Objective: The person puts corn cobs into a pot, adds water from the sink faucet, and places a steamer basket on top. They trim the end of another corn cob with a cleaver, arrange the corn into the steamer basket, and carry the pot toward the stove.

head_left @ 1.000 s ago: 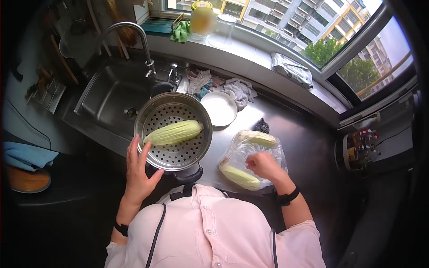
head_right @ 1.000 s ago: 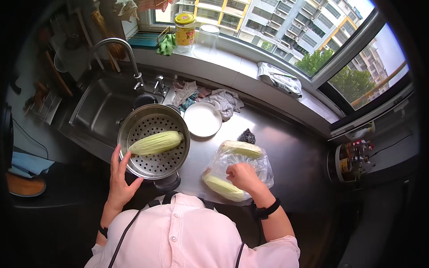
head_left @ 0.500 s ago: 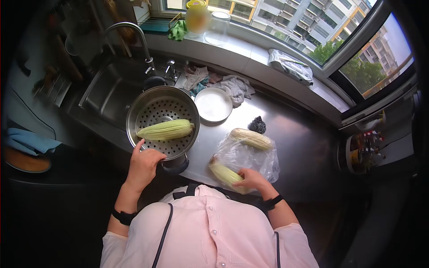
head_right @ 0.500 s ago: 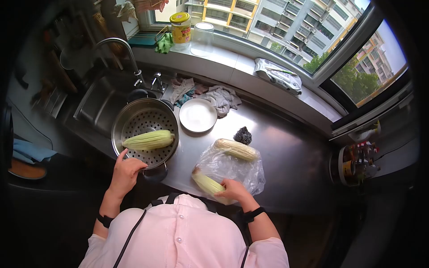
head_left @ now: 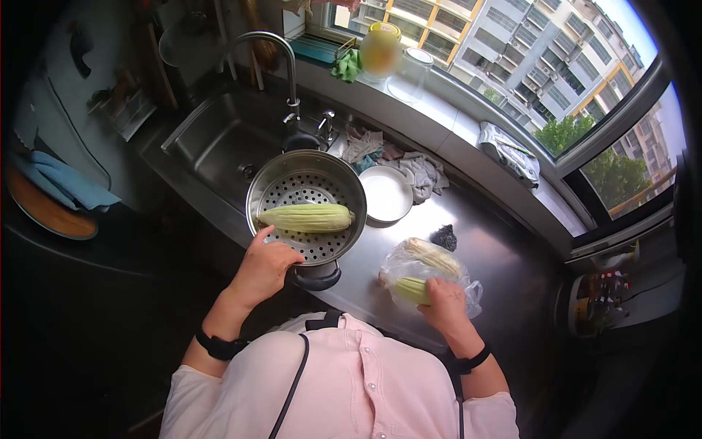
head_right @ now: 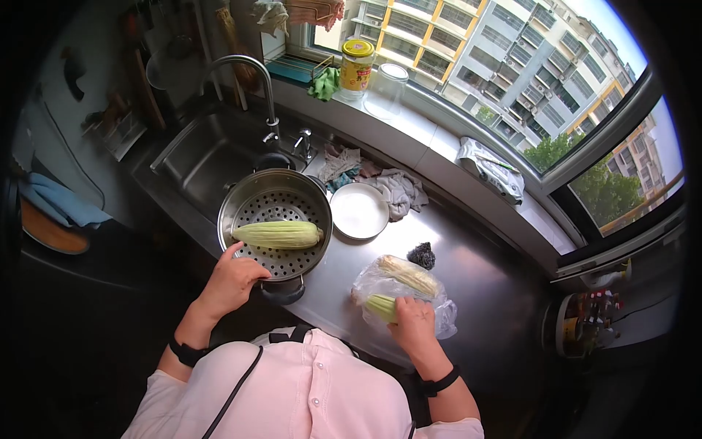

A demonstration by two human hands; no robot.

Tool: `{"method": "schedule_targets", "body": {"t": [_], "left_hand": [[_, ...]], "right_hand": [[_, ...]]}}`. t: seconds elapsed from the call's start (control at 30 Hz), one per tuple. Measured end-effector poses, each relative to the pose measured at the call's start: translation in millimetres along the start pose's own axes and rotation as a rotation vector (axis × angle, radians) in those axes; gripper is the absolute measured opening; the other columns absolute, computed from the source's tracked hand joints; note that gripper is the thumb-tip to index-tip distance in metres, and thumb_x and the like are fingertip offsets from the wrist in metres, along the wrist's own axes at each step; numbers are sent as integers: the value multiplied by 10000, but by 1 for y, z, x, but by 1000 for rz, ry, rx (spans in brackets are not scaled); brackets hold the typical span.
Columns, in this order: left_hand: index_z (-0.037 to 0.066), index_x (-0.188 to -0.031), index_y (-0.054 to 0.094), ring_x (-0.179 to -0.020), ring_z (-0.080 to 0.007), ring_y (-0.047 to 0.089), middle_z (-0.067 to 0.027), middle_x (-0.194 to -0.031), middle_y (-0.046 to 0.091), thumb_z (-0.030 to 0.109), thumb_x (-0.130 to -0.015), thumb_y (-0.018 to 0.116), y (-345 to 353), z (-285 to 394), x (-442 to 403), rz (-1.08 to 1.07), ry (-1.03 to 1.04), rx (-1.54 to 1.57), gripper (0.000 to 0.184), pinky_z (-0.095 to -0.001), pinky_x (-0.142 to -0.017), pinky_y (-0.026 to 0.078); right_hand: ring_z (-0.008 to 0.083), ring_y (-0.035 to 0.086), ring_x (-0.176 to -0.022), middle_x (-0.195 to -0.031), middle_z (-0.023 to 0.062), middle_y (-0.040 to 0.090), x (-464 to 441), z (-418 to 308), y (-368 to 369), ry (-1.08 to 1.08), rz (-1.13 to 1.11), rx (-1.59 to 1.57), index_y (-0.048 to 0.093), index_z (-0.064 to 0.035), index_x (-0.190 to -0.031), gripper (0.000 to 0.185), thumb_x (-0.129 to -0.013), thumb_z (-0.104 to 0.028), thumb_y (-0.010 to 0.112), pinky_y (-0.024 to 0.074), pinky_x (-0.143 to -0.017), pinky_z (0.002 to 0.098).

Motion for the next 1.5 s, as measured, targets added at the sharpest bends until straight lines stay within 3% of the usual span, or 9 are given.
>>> {"method": "schedule_targets", "body": {"t": [0.2,0.37,0.53,0.87,1.07,1.33,1.4,1.47,1.5], "left_hand": [[74,-1060,704,-1130,-279,627,-100,-1182,666,-84,-785,603,-30,76,-17,47,196,335,333,-422,-1025,472],[82,-1254,616,-1126,-279,630,-96,-1386,554,-10,-808,666,71,139,-33,-430,167,815,458,-378,-918,541],[107,-1087,641,-904,-262,661,-71,-1108,611,95,-770,737,122,160,-59,10,485,357,332,-382,-770,534],[133,-765,608,-767,-252,631,-30,-809,594,158,-825,638,180,152,-23,-305,636,228,71,-396,-695,470],[127,-890,692,-883,-299,657,-84,-908,626,102,-810,634,209,66,-36,-445,200,-182,102,-426,-741,499],[34,-1282,581,-1154,-382,574,-190,-1260,578,76,-807,687,225,48,-2,-618,132,333,489,-427,-997,471],[28,-1323,556,-1166,-373,574,-185,-1283,571,88,-820,690,242,39,10,-693,124,318,524,-420,-1010,466],[19,-1374,516,-1143,-309,604,-160,-1269,591,117,-881,680,252,21,16,-426,155,635,529,-389,-1000,478],[7,-1406,491,-1159,-240,608,-145,-1279,605,153,-934,662,203,26,21,-701,-192,828,523,-356,-996,488]], "right_hand": [[355,666,-947,-995,133,674,2,27,-57,215,72,-320,702,-33,-1015,449,-683,-292,857,526,-834,451],[278,690,-885,-1008,165,693,17,49,-18,490,-1,-634,689,-6,-1013,454,-741,-337,841,534,-812,394],[175,657,-892,-1025,124,690,36,42,31,529,65,-1291,626,25,-1078,435,-785,-215,842,527,-805,316],[175,679,-898,-1059,129,691,43,90,54,744,128,-1694,600,83,-1215,441,-850,-92,775,547,-797,317],[180,692,-766,-925,115,704,30,88,11,567,-174,-1710,661,86,-1120,339,-938,-198,629,561,-670,295],[175,689,-931,-1065,141,709,-3,10,-135,86,-360,-1411,640,112,-1215,464,-873,-191,724,556,-826,306],[180,702,-881,-1027,135,726,-32,-17,-157,23,-309,-1249,684,63,-1181,466,-809,-208,760,555,-789,304],[217,723,-806,-933,136,733,-55,-54,-191,-203,-248,-495,729,7,-1110,434,-733,-204,770,555,-741,301],[217,721,-836,-929,157,720,-61,-67,-205,-209,-244,-358,725,25,-1076,455,-678,-188,780,549,-778,313]]}}
Point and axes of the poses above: each hand's wrist, its own x-axis away from the middle knuckle, its own y-axis out of the palm, z = x × y, the point moved 10 cm from there along -x, towards the middle knuckle
